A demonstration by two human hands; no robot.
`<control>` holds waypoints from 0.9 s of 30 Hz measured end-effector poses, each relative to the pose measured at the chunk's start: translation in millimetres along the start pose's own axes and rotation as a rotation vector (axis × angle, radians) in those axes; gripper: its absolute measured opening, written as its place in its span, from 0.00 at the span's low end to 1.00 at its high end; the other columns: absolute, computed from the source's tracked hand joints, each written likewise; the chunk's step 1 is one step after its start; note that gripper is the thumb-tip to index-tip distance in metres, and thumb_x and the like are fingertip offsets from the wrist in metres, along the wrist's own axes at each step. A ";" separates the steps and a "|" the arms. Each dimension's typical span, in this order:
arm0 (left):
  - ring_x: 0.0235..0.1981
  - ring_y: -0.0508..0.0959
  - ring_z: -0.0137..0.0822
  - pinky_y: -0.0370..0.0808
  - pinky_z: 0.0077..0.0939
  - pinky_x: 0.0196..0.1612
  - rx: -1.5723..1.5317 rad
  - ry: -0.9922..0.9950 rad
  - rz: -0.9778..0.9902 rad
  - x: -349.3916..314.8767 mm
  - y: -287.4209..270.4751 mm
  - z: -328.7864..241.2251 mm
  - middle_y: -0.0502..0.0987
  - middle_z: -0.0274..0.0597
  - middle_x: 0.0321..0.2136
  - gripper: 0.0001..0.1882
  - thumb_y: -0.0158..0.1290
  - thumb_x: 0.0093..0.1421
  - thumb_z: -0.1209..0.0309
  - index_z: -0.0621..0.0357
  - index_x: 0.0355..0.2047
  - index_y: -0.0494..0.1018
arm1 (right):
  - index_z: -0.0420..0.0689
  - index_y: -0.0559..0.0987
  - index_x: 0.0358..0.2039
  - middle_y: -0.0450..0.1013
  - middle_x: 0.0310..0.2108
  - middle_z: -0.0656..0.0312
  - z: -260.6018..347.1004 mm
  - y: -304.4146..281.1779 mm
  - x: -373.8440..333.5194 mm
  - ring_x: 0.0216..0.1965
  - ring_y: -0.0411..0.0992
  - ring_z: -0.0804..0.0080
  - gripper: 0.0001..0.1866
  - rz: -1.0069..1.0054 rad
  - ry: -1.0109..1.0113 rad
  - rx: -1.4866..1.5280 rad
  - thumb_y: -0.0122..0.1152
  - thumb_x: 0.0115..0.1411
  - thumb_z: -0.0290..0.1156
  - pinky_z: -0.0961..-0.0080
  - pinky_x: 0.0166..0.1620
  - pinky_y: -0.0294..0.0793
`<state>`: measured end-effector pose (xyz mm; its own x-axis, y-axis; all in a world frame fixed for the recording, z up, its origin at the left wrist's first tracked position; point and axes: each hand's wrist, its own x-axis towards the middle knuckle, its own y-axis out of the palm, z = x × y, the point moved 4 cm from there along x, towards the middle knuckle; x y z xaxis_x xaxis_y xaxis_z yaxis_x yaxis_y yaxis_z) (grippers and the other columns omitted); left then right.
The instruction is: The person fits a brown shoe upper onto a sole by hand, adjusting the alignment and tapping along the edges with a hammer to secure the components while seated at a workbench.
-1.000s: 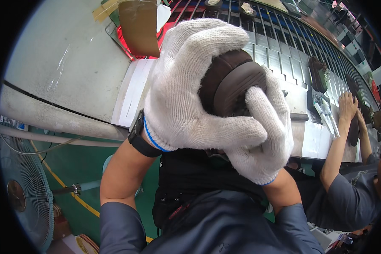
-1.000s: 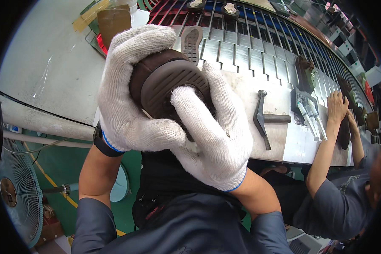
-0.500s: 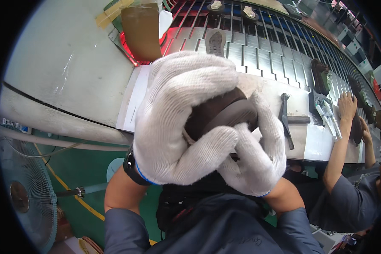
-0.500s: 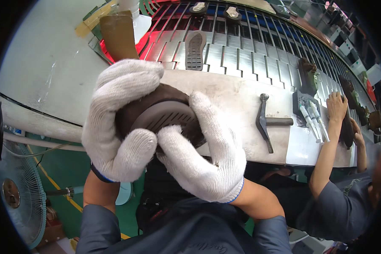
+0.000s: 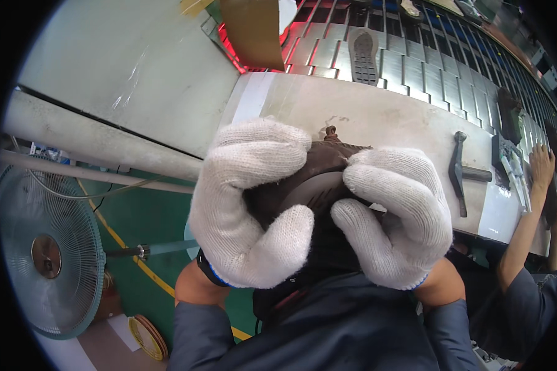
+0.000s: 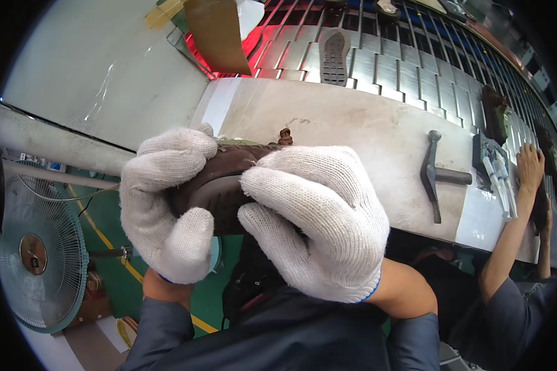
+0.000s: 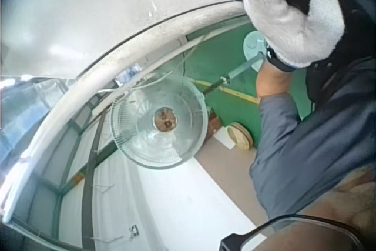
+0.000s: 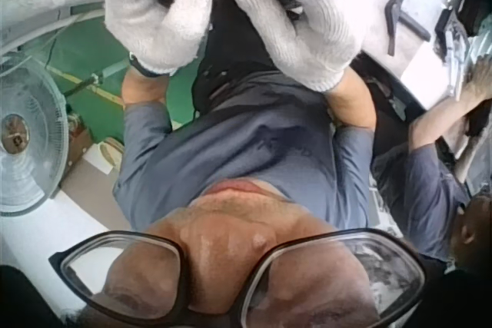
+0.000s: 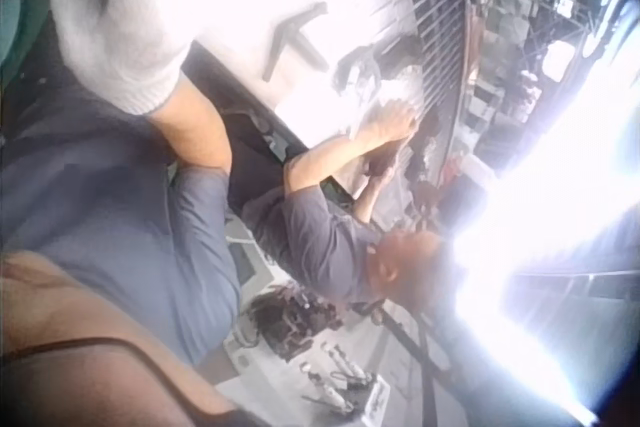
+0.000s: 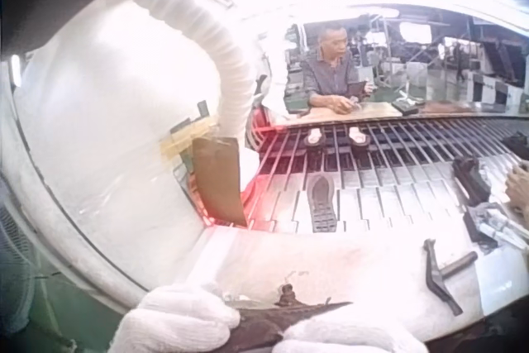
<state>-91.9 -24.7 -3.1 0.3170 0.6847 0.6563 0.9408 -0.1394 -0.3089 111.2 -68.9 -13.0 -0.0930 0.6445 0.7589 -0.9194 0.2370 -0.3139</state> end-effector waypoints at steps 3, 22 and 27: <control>0.57 0.81 0.52 0.77 0.45 0.62 0.014 0.081 -0.018 -3.6 -4.7 1.1 0.80 0.59 0.54 0.25 0.68 0.59 0.70 0.67 0.55 0.76 | 0.36 0.82 0.53 0.81 0.50 0.43 -2.3 7.4 1.0 0.48 0.81 0.50 0.26 -0.009 -0.005 0.024 0.79 0.53 0.16 0.56 0.53 0.82; 0.63 0.78 0.46 0.74 0.43 0.68 0.097 -0.222 -0.270 -120.5 7.9 58.7 0.75 0.60 0.64 0.29 0.46 0.77 0.55 0.69 0.66 0.70 | 0.40 0.83 0.46 0.81 0.52 0.49 -51.8 2.6 -2.9 0.52 0.80 0.50 0.23 0.511 0.151 -0.217 0.81 0.50 0.31 0.60 0.56 0.79; 0.67 0.75 0.49 0.71 0.46 0.70 0.099 -0.070 -0.108 -117.7 25.1 68.1 0.74 0.60 0.67 0.34 0.49 0.79 0.49 0.69 0.68 0.70 | 0.40 0.81 0.42 0.82 0.55 0.49 -68.0 -2.6 -0.4 0.53 0.80 0.51 0.22 0.693 0.099 -0.129 0.82 0.55 0.38 0.59 0.58 0.79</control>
<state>-113.7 -60.0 -135.0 0.2024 0.7403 0.6411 0.9515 0.0063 -0.3077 139.6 -20.4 -51.3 -0.5991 0.7397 0.3066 -0.6079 -0.1709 -0.7754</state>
